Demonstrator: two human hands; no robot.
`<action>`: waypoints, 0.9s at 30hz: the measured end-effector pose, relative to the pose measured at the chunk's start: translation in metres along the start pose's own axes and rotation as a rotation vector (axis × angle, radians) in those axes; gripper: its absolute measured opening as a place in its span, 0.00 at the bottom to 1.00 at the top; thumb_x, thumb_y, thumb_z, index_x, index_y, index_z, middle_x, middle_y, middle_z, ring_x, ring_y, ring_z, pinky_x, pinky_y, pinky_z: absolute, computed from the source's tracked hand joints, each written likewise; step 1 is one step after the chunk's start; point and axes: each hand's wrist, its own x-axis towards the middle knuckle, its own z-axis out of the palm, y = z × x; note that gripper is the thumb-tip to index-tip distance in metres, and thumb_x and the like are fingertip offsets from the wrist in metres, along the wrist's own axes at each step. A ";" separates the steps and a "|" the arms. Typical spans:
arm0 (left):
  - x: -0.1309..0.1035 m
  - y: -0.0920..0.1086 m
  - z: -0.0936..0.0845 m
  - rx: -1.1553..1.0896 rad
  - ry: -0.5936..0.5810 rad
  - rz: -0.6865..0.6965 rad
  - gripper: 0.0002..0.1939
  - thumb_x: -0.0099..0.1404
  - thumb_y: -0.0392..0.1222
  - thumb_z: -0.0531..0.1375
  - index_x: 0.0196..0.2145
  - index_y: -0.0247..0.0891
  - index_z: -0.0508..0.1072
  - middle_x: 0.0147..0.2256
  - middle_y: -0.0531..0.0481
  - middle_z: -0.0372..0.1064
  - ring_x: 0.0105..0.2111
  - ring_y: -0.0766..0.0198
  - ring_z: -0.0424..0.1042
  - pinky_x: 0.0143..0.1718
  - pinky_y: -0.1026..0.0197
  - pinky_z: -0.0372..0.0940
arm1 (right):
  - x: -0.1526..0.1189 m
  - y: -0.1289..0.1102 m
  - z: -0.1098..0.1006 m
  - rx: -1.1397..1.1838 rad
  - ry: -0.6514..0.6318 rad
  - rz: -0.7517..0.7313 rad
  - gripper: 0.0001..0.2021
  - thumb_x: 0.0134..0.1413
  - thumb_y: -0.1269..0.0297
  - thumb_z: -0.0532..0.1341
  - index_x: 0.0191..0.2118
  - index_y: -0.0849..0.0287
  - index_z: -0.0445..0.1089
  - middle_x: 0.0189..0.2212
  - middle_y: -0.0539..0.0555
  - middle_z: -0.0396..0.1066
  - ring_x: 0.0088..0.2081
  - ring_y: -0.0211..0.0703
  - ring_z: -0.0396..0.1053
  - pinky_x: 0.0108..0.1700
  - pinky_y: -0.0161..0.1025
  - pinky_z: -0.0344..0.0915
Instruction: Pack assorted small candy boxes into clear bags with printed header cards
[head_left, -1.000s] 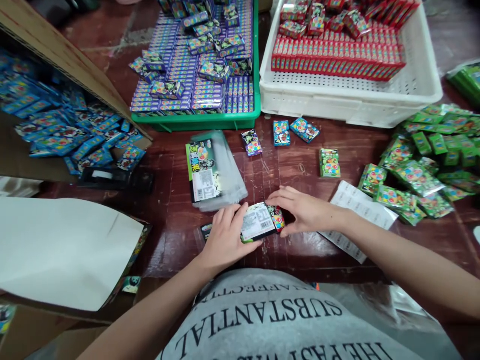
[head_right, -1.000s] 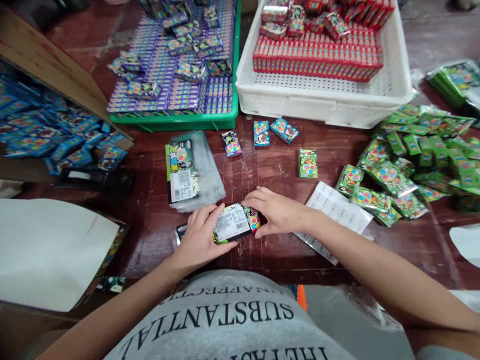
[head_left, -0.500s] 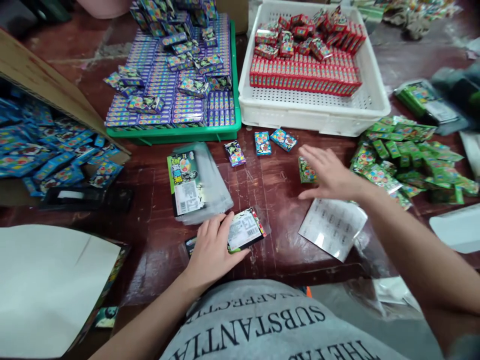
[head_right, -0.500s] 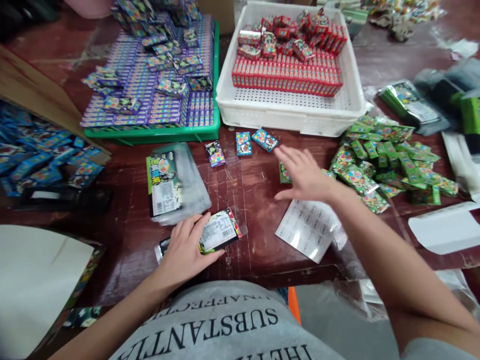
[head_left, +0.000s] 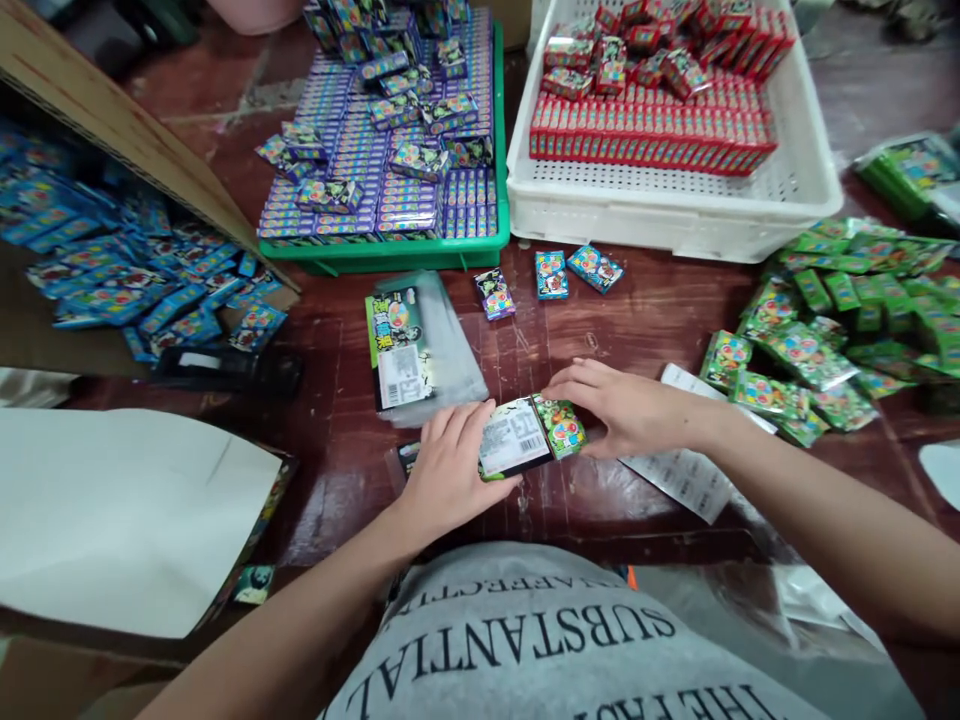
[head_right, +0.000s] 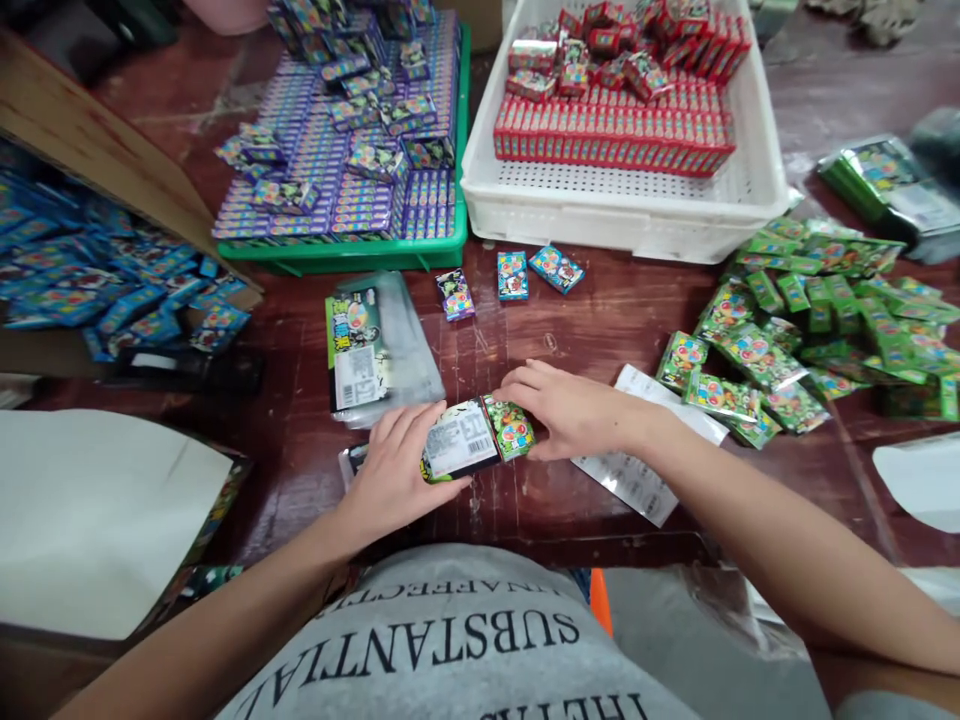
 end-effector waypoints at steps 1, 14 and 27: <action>0.000 -0.002 0.002 0.012 -0.002 0.004 0.45 0.56 0.51 0.70 0.65 0.38 0.57 0.61 0.39 0.63 0.59 0.42 0.61 0.60 0.40 0.58 | 0.002 0.002 0.004 -0.021 -0.008 -0.006 0.37 0.48 0.63 0.71 0.64 0.56 0.61 0.56 0.61 0.67 0.57 0.57 0.65 0.62 0.58 0.64; 0.007 0.003 0.000 0.005 0.079 -0.082 0.45 0.57 0.55 0.70 0.66 0.41 0.57 0.60 0.41 0.64 0.57 0.42 0.62 0.59 0.41 0.58 | 0.000 0.011 0.009 -0.012 0.142 0.047 0.39 0.52 0.52 0.71 0.67 0.54 0.58 0.58 0.63 0.65 0.61 0.61 0.63 0.61 0.61 0.66; 0.023 0.018 -0.005 0.064 0.216 -0.119 0.47 0.57 0.55 0.69 0.66 0.38 0.56 0.57 0.38 0.65 0.56 0.43 0.63 0.60 0.42 0.59 | -0.008 0.003 -0.027 -0.013 0.198 0.063 0.40 0.56 0.55 0.69 0.70 0.53 0.52 0.63 0.63 0.59 0.64 0.59 0.59 0.65 0.58 0.63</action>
